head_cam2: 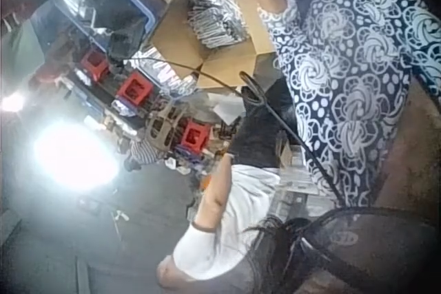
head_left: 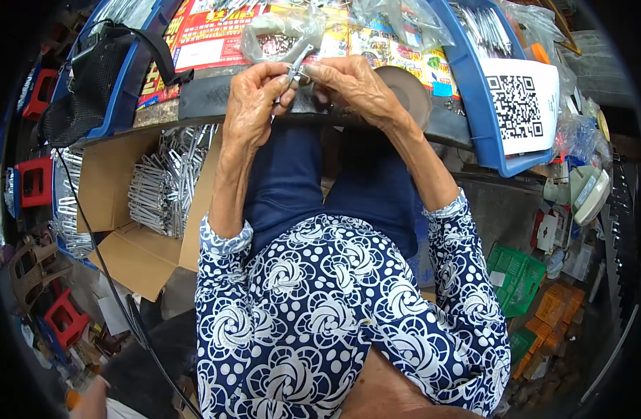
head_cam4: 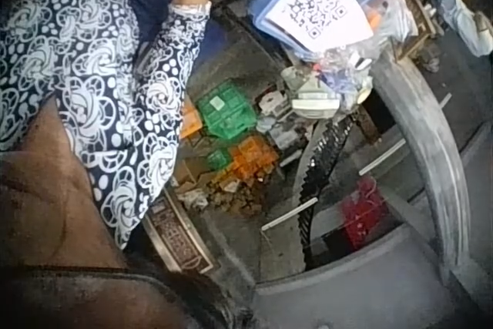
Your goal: Assembling and inspecting small metal hardware components at a manual workstation.
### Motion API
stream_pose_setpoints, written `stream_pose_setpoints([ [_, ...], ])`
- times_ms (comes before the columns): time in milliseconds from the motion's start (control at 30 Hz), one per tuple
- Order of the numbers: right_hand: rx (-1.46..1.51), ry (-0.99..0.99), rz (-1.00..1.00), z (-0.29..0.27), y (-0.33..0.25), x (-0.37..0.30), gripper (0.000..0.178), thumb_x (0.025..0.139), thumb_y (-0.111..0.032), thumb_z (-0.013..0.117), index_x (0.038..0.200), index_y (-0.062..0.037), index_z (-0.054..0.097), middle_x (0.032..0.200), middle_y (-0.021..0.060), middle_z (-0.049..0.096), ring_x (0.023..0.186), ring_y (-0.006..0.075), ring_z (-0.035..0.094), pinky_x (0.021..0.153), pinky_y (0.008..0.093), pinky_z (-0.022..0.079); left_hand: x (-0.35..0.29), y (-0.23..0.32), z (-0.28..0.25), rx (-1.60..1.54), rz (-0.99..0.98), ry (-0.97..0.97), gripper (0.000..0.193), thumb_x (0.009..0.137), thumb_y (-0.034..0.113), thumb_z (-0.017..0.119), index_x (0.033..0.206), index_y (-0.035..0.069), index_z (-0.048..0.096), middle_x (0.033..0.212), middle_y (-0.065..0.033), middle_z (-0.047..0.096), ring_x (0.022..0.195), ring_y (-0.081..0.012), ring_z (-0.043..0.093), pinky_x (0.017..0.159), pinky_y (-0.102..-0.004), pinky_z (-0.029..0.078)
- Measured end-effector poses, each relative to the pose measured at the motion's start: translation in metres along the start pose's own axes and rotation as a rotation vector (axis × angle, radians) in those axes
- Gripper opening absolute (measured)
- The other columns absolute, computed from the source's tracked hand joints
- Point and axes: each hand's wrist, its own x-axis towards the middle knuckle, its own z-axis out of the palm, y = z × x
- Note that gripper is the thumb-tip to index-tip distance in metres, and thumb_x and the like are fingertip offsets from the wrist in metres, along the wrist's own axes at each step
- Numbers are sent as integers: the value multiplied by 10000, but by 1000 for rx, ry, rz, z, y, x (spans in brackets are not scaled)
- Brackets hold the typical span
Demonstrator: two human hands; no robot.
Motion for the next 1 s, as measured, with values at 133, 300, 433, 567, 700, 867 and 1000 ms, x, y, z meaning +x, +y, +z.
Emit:
stream_pose_setpoints([
  [133, -23, 88, -46, 8, -1, 1, 183, 737, -154, 630, 796, 2, 554, 583, -19, 506, 513, 20, 432, 441, 170, 328, 1, -2, 0, -12, -3, -4, 149, 784, -8, 477, 909, -86, 495, 660, -62, 516, 501, -66, 449, 395, -151, 304],
  [300, -120, 183, -130, 8, 15, 6, 241, 734, -175, 637, 832, 24, 542, 621, -10, 519, 537, 23, 444, 448, 166, 336, 3, -4, -3, -19, 5, -23, 153, 782, -10, 477, 912, -91, 491, 659, -66, 518, 496, -66, 448, 394, -152, 304],
  [433, -43, 164, -122, 10, 10, 3, 263, 744, -206, 628, 867, 11, 544, 635, -8, 520, 540, 22, 442, 443, 162, 330, 1, -3, -4, -27, 16, 7, 156, 784, -12, 477, 915, -96, 487, 661, -70, 520, 496, -68, 451, 392, -153, 306],
  [567, 42, 114, -54, 10, 3, -1, 246, 764, -221, 591, 837, 13, 572, 593, -10, 502, 496, 31, 416, 423, 172, 319, 1, -2, -2, -26, 4, 15, 158, 785, -12, 477, 917, -97, 486, 667, -74, 522, 501, -70, 453, 393, -154, 308],
  [700, 99, 44, 17, 7, 3, -1, 243, 791, -254, 560, 813, -14, 588, 577, -16, 499, 473, 29, 409, 399, 173, 302, 2, -2, -3, -15, -4, 8, 156, 784, -13, 478, 915, -96, 488, 678, -79, 524, 507, -71, 455, 394, -154, 307],
  [867, 47, 149, -43, 11, 4, 2, 224, 743, -207, 609, 811, 5, 581, 570, -17, 496, 459, 23, 401, 393, 167, 294, 1, -3, -2, -22, -3, -6, 151, 781, -10, 481, 908, -91, 492, 677, -76, 524, 503, -69, 450, 396, -156, 307],
  [1000, -104, 207, -137, 13, 8, 5, 223, 737, -171, 621, 850, 9, 552, 551, -50, 475, 451, -1, 379, 381, 151, 261, 2, -6, -4, -37, -9, -29, 151, 780, -5, 484, 907, -87, 496, 676, -73, 526, 504, -68, 449, 398, -156, 308],
])
